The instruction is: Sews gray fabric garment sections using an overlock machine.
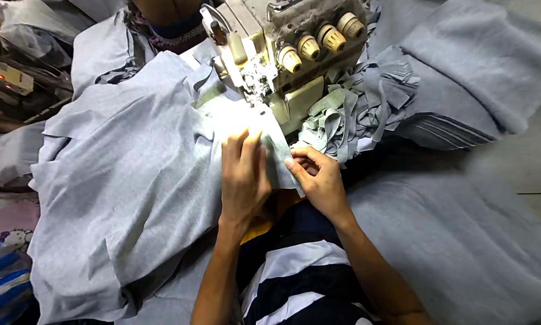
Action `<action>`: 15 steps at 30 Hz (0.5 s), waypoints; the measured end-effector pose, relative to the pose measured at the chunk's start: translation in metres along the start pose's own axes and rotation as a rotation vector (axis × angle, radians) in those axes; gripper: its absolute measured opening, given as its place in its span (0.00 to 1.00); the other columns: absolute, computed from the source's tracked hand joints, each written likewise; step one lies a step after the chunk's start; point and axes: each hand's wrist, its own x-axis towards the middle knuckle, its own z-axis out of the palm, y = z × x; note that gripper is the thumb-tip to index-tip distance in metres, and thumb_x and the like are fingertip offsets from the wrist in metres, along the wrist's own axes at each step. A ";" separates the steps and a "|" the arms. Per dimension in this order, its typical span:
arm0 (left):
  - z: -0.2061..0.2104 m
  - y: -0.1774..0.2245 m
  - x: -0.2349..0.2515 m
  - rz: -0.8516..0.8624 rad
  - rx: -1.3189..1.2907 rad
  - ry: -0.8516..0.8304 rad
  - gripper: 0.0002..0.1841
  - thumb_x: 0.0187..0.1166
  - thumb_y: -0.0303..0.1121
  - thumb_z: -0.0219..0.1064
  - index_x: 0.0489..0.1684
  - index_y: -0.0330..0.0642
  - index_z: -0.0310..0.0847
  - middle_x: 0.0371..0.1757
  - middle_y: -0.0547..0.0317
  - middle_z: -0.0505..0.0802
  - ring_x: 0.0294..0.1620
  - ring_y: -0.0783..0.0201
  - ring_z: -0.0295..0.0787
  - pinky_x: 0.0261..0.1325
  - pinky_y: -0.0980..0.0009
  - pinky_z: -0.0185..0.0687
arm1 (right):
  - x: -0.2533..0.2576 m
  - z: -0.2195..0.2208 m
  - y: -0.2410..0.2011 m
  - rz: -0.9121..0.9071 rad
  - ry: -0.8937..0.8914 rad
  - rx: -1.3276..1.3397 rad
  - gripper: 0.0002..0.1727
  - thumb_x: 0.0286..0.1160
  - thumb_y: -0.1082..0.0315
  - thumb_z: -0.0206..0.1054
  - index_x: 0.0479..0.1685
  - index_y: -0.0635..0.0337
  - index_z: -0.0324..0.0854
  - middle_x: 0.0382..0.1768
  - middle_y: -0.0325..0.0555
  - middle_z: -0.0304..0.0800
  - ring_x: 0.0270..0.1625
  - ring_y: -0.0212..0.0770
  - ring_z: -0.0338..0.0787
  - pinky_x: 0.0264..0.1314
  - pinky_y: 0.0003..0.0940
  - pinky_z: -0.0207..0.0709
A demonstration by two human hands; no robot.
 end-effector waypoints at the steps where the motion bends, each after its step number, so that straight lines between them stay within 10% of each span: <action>1: -0.002 0.006 -0.016 -0.023 -0.127 0.041 0.15 0.83 0.27 0.59 0.62 0.36 0.84 0.64 0.49 0.88 0.69 0.55 0.82 0.71 0.59 0.80 | -0.005 -0.002 0.000 0.009 -0.005 -0.056 0.10 0.78 0.60 0.71 0.50 0.54 0.89 0.36 0.34 0.93 0.35 0.24 0.91 0.38 0.20 0.86; 4: 0.001 0.026 -0.069 -0.303 -0.611 -0.107 0.12 0.89 0.29 0.55 0.52 0.31 0.84 0.49 0.53 0.92 0.50 0.62 0.91 0.56 0.64 0.91 | -0.018 -0.012 -0.001 0.058 -0.024 -0.152 0.09 0.77 0.59 0.72 0.46 0.53 0.91 0.34 0.33 0.93 0.34 0.22 0.89 0.39 0.18 0.84; 8: 0.028 0.013 -0.105 -0.677 -1.297 -0.461 0.33 0.91 0.55 0.47 0.62 0.29 0.82 0.57 0.47 0.94 0.50 0.59 0.94 0.53 0.64 0.91 | -0.025 -0.026 -0.001 0.115 -0.086 0.023 0.08 0.77 0.63 0.73 0.46 0.56 0.90 0.34 0.35 0.93 0.33 0.25 0.89 0.37 0.20 0.85; 15: 0.037 0.048 -0.078 -0.975 -1.366 0.105 0.14 0.77 0.33 0.74 0.50 0.30 0.85 0.36 0.42 0.96 0.35 0.57 0.96 0.45 0.64 0.94 | -0.024 -0.036 -0.006 0.108 -0.156 0.192 0.07 0.78 0.66 0.73 0.46 0.58 0.89 0.31 0.38 0.92 0.30 0.30 0.89 0.33 0.23 0.85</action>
